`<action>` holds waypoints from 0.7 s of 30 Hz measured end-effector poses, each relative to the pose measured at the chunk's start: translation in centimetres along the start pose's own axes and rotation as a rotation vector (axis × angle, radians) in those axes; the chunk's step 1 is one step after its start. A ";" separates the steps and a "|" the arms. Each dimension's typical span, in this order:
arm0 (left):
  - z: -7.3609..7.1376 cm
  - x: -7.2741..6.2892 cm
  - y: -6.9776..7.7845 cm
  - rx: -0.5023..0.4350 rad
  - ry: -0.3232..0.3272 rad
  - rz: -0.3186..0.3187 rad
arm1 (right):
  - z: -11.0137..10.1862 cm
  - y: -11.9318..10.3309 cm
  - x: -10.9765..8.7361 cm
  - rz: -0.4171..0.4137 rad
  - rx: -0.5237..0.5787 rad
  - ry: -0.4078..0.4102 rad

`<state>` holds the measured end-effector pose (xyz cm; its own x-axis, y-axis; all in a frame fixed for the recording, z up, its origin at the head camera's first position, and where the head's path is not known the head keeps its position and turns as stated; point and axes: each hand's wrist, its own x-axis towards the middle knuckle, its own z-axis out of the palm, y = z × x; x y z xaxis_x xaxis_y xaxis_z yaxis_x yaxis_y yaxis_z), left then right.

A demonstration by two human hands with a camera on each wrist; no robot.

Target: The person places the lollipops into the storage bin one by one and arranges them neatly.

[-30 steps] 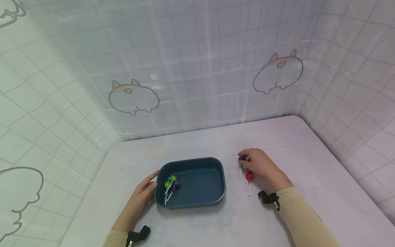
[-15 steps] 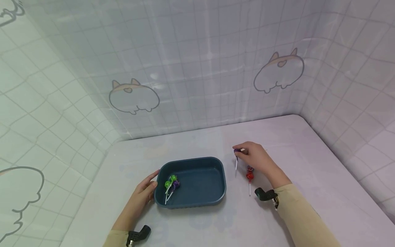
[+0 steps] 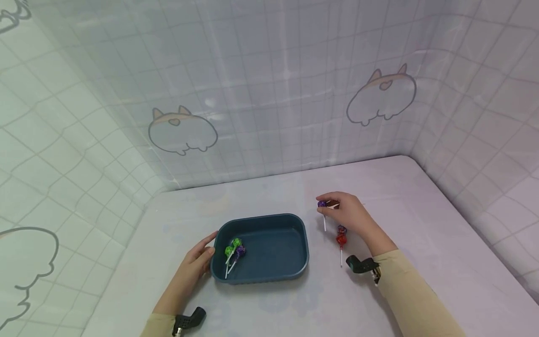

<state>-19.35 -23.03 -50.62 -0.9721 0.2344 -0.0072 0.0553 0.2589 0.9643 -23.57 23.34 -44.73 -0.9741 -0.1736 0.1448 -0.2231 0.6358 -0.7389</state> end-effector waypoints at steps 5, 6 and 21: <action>0.0 -0.1 0.0 0.007 0.005 0.006 | -0.1 -0.2 0.1 0.031 0.020 -0.004; 0.0 -0.1 0.0 0.006 0.005 0.007 | -0.1 -0.3 0.1 0.033 0.030 -0.006; 0.0 -0.1 0.0 -0.003 -0.016 0.021 | 0.4 -3.3 1.3 -0.048 0.119 -0.062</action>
<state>-19.27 -23.06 -50.63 -0.9670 0.2547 0.0089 0.0749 0.2508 0.9651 -24.05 20.68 -42.40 -0.9577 -0.2495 0.1435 -0.2595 0.5328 -0.8055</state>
